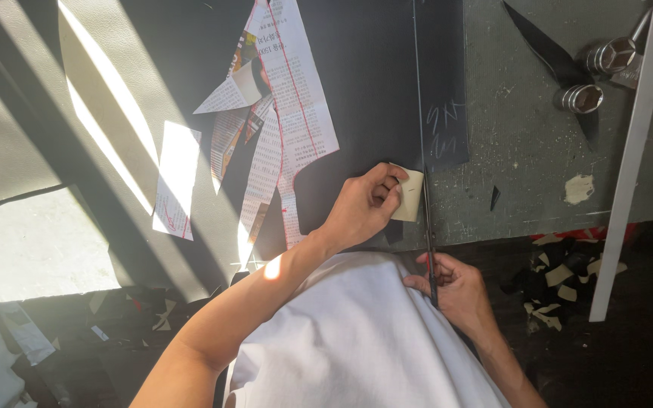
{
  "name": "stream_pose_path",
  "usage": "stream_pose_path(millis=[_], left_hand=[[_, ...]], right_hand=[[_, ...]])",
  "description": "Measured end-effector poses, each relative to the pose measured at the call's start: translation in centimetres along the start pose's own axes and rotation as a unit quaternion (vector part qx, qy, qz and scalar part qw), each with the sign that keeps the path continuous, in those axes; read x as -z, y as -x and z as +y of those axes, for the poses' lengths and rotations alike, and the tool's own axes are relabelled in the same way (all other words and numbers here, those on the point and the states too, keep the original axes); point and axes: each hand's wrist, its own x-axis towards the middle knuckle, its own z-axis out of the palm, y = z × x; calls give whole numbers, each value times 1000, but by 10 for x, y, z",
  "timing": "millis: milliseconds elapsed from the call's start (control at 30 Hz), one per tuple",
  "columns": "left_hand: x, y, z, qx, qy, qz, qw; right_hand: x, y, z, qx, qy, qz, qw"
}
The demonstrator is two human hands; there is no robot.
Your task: The person marks a black sheet with a white marker, then uses shears to cut a small piece of beige material. They discard the cut piece, move papers aside, and use a ruler to measure and mark the black sheet before cutting it with shears.
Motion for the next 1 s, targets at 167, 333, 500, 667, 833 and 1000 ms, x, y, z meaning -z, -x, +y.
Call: stream_pose_path(millis=[167,333,500,667,833,1000], left_hand=[[1,0,0,13,-6,-3,1000],[0,-2,0,24,-11,-4,1000],[-1,-3,2,31,-4,-4,999],[3,-2,4,41,-13,-13,999],[2,-2,7,43,0,-9,999],[2,-2,8,64,-6,-12,998]], right_hand=[[-3,1,0,11,-40,-8,999],[-2,3,0,11,-47,-8,999],[-2,4,-4,-11,-26,-7,1000],[0,-5,-13,47,-23,5,999],[0,-12,-19,17,-47,3,999],[3,-10,-23,21,-74,-6,997]])
